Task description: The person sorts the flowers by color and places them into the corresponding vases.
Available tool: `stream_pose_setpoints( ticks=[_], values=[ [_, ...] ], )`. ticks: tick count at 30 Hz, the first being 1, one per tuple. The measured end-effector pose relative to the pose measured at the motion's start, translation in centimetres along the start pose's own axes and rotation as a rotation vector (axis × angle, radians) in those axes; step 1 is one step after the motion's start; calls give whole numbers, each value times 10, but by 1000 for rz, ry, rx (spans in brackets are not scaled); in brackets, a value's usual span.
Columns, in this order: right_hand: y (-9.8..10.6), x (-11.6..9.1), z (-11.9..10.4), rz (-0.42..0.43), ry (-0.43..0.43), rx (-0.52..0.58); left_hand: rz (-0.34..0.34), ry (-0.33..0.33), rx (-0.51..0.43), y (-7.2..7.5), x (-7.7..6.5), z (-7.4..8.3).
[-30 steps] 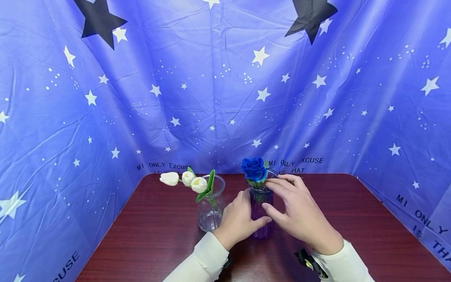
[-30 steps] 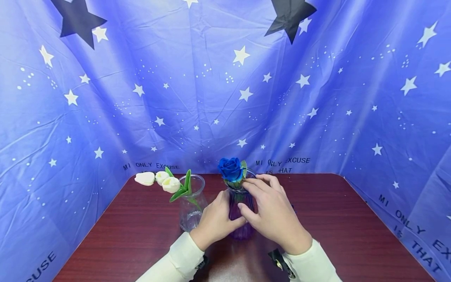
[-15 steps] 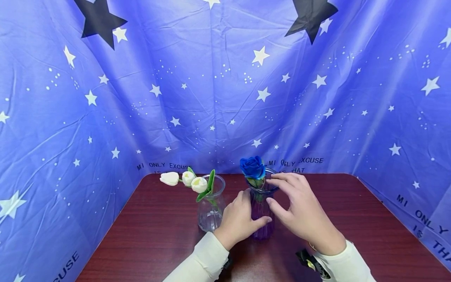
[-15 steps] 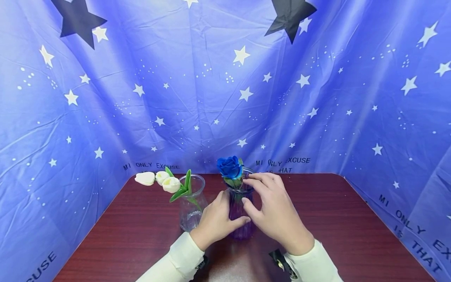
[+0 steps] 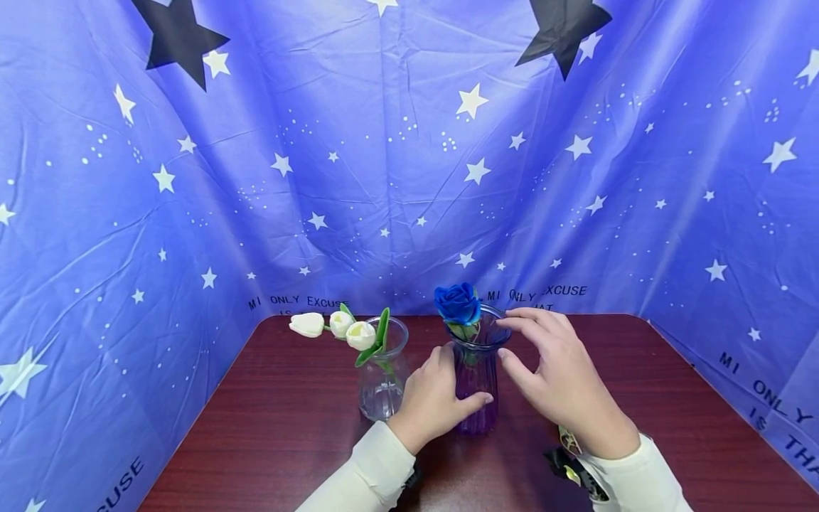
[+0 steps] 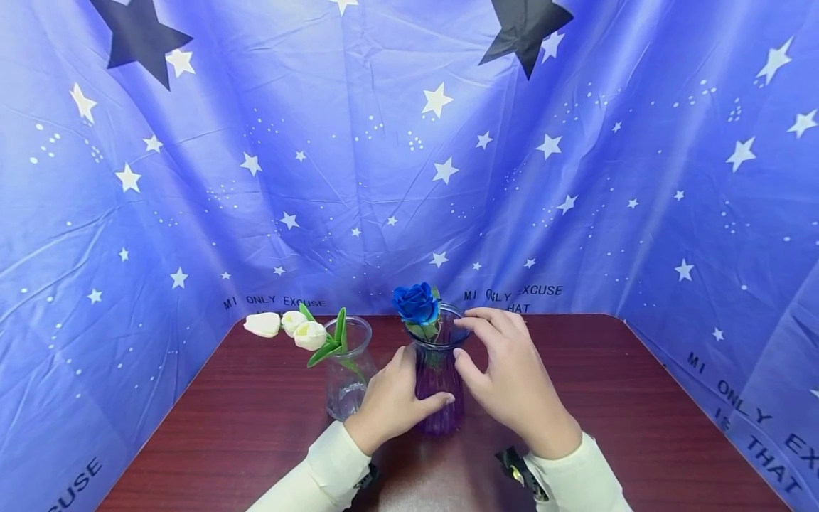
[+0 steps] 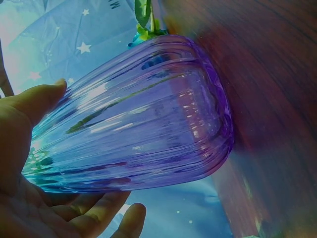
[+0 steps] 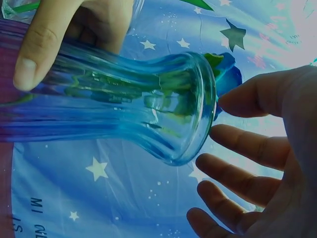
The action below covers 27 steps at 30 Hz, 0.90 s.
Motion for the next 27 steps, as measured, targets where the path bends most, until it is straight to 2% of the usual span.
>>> stream_pose_setpoints(
  ticks=[11,18,27],
  values=[
    [12,-1,21,-27,-103,-59,-25,25,-18,-1,0,-1],
    [15,-4,41,-111,-188,-104,-27,29,-21,-2,-1,-2],
    [7,-8,67,-272,-327,-142,-30,37,-26,-4,0,-2]
  ],
)
Point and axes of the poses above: each hand's wrist, its own x-axis towards the middle knuckle, its own y-axis out of the back of the hand, z = x × y, the point moved 7 cm from there along x, towards the middle knuckle, and after that the axes turned 4 degrees about -z, right-handed, at the moved point
